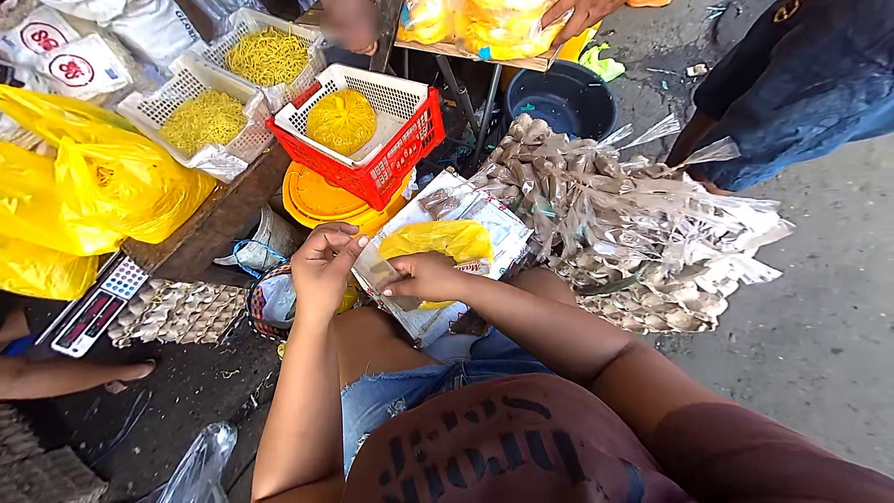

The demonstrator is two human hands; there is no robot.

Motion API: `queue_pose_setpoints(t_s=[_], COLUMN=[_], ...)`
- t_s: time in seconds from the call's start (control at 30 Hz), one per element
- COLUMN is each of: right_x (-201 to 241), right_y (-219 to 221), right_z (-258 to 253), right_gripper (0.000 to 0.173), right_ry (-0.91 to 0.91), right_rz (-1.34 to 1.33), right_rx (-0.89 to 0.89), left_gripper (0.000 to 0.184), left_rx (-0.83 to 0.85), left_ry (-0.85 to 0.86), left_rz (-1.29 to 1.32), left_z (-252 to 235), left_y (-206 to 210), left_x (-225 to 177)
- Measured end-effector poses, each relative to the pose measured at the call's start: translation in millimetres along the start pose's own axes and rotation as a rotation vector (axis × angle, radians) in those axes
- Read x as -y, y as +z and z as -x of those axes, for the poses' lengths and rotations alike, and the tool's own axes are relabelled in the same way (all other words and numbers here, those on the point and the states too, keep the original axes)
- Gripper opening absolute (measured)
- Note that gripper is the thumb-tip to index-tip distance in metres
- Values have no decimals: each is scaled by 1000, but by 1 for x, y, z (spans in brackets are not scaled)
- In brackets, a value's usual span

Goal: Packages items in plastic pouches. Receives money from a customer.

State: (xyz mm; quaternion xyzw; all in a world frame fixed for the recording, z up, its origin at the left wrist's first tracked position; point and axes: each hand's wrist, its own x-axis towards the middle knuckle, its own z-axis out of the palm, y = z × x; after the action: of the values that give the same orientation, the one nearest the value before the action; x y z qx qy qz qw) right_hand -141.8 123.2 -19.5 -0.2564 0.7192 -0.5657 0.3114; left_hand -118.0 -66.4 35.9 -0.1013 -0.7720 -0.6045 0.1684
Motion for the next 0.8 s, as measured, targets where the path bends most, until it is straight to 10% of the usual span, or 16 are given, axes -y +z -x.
queue_pose_setpoints(t_s=[0.53, 0.8], right_x=[-18, -47], right_y=[-11, 6], right_z=[27, 27], right_gripper=[25, 26], right_ry=[70, 42], right_rz=[-10, -78], right_rx=[-47, -149], left_gripper=[11, 25], left_rx=[-328, -23], left_ry=[-294, -433], left_rz=[292, 645], left_z=[13, 70], left_y=[32, 53], left_x=[50, 75])
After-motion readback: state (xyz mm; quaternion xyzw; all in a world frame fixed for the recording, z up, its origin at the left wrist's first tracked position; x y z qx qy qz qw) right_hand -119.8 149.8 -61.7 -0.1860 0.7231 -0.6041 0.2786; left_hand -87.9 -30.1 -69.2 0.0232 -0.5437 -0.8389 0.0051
